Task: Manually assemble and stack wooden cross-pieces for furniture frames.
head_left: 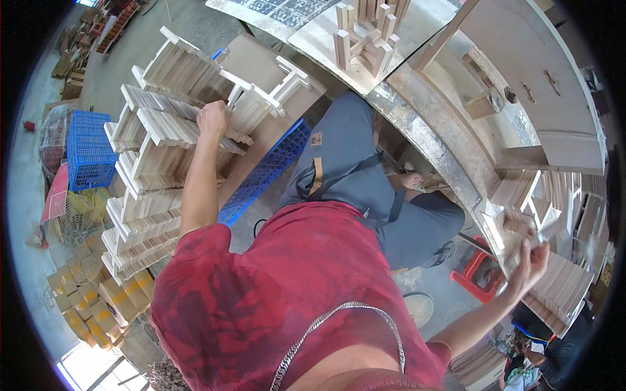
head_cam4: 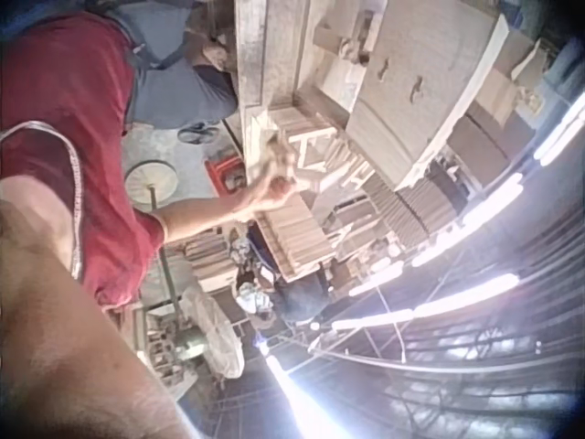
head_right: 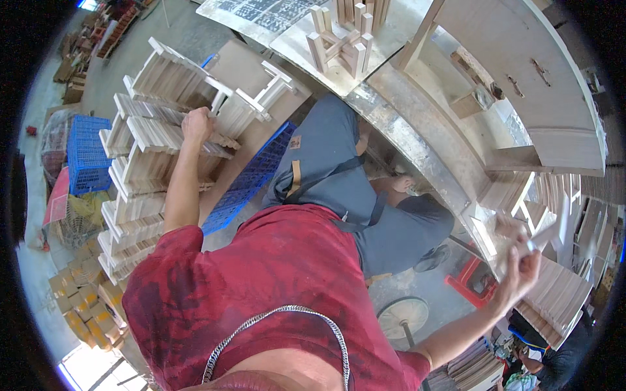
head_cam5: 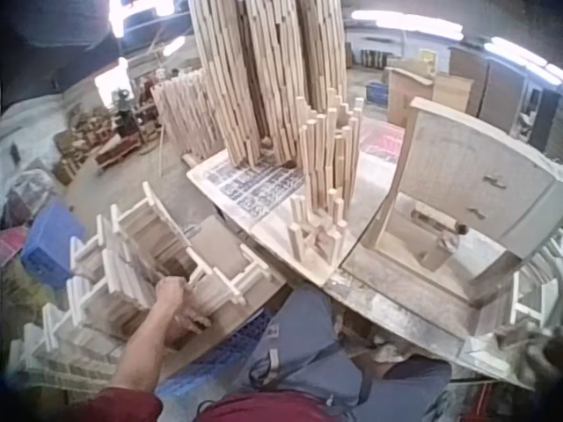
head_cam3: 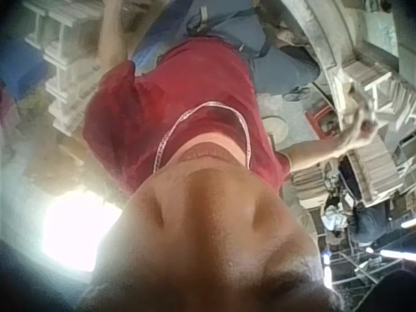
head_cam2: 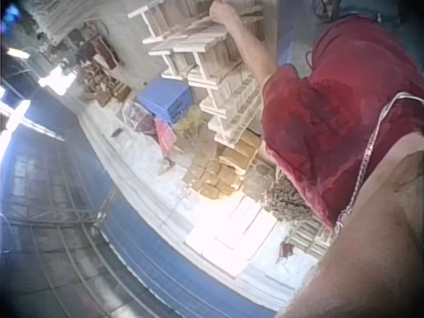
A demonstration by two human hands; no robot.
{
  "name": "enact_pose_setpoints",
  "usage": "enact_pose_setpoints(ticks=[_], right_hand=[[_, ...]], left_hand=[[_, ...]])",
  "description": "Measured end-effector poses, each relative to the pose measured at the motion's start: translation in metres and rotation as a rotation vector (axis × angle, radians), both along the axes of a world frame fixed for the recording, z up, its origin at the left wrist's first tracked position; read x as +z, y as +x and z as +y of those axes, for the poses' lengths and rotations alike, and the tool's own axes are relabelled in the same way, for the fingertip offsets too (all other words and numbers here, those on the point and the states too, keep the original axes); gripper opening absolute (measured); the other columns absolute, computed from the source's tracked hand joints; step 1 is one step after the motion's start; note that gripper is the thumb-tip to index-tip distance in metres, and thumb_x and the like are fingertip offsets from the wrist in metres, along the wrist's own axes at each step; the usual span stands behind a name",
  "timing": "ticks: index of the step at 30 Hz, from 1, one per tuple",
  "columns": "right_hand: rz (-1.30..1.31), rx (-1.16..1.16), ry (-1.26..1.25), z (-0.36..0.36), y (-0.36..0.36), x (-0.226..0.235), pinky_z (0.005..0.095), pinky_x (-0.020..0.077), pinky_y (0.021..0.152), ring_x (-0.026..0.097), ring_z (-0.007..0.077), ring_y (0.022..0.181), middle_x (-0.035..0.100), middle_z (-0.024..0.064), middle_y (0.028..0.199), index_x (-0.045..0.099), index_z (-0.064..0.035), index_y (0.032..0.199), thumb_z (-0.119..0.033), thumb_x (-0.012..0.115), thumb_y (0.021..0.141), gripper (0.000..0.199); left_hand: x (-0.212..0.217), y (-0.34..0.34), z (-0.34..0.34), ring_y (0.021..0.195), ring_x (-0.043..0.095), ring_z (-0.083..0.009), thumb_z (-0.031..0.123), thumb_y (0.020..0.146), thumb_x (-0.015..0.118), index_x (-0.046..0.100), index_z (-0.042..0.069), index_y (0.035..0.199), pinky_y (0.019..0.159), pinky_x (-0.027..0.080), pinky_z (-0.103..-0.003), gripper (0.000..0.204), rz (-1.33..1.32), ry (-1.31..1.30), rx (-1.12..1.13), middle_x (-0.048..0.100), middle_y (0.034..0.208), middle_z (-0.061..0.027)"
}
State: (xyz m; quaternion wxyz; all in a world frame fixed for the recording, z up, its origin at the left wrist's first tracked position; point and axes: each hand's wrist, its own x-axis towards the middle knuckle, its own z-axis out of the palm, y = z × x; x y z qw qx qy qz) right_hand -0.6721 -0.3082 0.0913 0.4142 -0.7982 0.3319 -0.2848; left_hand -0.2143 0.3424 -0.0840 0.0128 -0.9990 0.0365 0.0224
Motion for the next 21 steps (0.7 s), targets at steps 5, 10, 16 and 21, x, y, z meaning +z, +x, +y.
enact_pose_setpoints(ticks=[5,10,16,21], right_hand=[[0.108,0.158,0.172,0.059,0.083,-0.045,0.0267,0.0521,0.082,0.065,0.0135,0.095,0.069,0.007,0.103,0.062,0.0031,0.121,-0.004,0.076,0.085,0.039],[0.061,0.462,0.478,0.113,0.161,-0.077,0.0241,0.0514,0.071,0.065,0.0088,0.08,0.072,0.0034,0.088,0.069,-0.0009,0.103,-0.016,0.081,0.084,0.027],[0.038,0.571,0.599,0.151,0.165,-0.11,0.0211,0.0457,0.06,0.058,0.0027,0.073,0.069,-0.0017,0.08,0.07,-0.0038,0.099,-0.015,0.082,0.085,0.021],[0.056,0.467,0.51,0.16,0.152,-0.111,0.0231,0.0452,0.061,0.058,0.0051,0.072,0.069,-0.0001,0.08,0.07,-0.0025,0.098,-0.018,0.087,0.08,0.03]], left_hand=[[0.054,-0.037,-0.03,0.094,0.069,-0.0244,0.028,0.095,0.067,0.071,0.002,0.109,0.085,0.053,-0.037,0.029,-0.234,-0.55,0.126,0.074,0.1,-0.012],[0.127,-0.115,-0.152,0.088,0.066,-0.0125,0.009,0.089,0.073,0.071,0.002,0.096,0.097,0.051,-0.043,0.01,-0.256,-1.243,-0.442,0.072,0.089,-0.0035],[0.11,-0.143,-0.266,0.083,0.069,-0.03,0.018,0.079,0.083,0.071,0.0,0.095,0.104,0.048,-0.048,0.027,0.114,-1.066,-1.204,0.07,0.084,-0.0141],[0.087,-0.134,-0.312,0.072,0.064,-0.0289,0.021,0.083,0.08,0.072,0.0,0.1,0.077,0.053,-0.038,0.028,0.371,-0.973,-1.221,0.067,0.082,-0.0144]])
